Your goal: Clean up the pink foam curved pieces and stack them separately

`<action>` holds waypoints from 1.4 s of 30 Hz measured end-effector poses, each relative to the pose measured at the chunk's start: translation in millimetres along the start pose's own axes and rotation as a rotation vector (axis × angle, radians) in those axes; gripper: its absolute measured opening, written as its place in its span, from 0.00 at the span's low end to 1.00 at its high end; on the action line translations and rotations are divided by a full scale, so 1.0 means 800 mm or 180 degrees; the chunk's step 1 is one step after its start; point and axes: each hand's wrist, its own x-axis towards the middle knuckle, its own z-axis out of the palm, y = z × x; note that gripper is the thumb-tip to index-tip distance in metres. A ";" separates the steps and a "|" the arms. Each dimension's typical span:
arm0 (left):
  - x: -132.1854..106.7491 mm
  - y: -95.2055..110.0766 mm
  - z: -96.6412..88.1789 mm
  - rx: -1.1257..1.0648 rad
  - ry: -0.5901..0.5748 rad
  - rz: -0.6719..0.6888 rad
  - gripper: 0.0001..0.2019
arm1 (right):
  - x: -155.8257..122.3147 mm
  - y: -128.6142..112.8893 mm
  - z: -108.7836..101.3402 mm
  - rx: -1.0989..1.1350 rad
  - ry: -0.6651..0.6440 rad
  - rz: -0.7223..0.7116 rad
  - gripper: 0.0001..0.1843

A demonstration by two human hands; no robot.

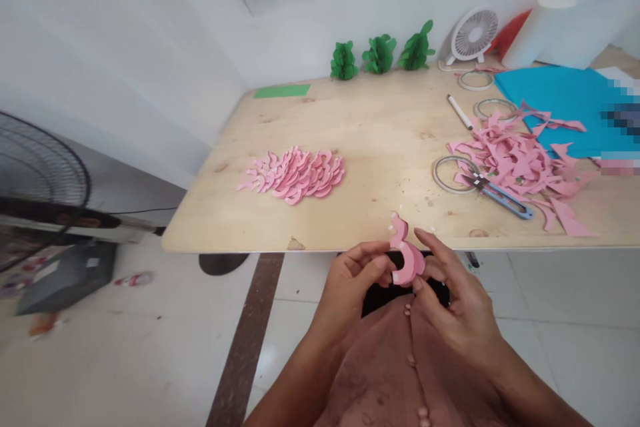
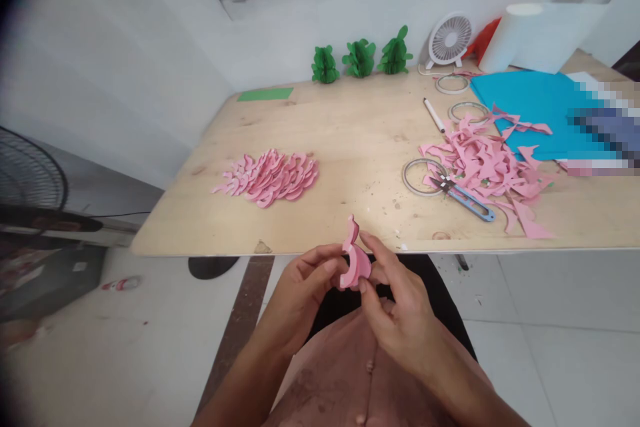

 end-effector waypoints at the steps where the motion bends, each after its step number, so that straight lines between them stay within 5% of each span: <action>1: 0.002 0.000 0.003 -0.0235 -0.0072 -0.0089 0.12 | -0.001 0.001 0.000 0.0086 -0.0018 0.0051 0.33; 6: 0.003 0.006 0.012 -0.0787 -0.0174 -0.0130 0.13 | -0.004 0.001 0.000 0.0720 -0.0018 0.0335 0.31; 14: -0.003 0.003 0.016 -0.0077 0.0094 0.0710 0.08 | 0.003 -0.009 -0.002 0.1567 -0.0100 0.0634 0.26; 42: -0.009 -0.001 0.022 0.0575 0.0686 0.1205 0.04 | -0.010 -0.003 -0.002 0.1385 -0.0354 0.0723 0.29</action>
